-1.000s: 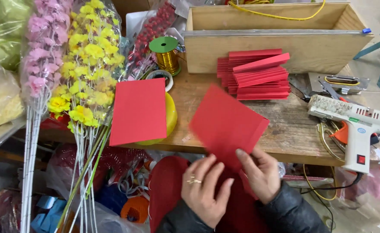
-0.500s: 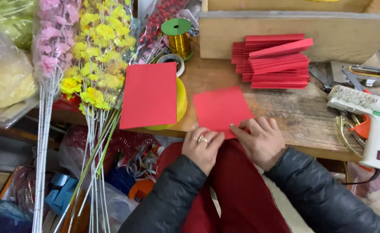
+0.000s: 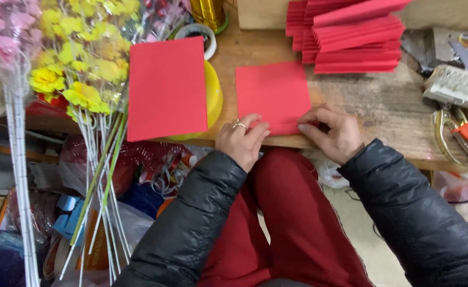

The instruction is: Folding red paper into accordion-style pleats to create decorations

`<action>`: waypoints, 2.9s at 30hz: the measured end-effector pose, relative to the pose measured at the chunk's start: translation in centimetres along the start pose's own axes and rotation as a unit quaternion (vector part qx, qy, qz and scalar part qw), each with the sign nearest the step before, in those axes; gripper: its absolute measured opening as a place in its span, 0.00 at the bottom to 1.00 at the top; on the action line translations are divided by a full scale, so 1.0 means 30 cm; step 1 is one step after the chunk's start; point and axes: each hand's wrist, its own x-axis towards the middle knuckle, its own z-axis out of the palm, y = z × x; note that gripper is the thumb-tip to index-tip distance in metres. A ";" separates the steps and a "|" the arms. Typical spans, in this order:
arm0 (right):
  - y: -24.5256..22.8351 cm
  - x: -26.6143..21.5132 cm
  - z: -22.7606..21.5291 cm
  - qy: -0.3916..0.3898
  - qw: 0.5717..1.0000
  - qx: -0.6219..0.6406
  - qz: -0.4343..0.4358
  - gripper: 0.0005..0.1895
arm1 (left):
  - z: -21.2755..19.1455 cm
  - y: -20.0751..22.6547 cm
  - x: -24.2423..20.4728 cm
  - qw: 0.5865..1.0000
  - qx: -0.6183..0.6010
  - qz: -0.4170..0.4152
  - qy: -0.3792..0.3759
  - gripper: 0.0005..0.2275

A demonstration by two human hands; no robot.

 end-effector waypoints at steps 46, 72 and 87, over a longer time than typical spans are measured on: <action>-0.219 -0.159 0.045 -0.063 0.921 -0.374 -0.091 0.28 | -0.231 0.320 -0.016 0.933 -0.050 -0.186 -0.305 0.42; -0.244 -0.178 0.020 0.000 0.906 -0.416 -0.079 0.19 | -0.251 0.322 -0.007 0.910 -0.043 -0.198 -0.361 0.41; -0.201 -0.236 -0.063 -0.030 0.871 -0.485 -0.072 0.25 | -0.170 0.461 0.086 0.918 0.096 -0.203 -0.326 0.43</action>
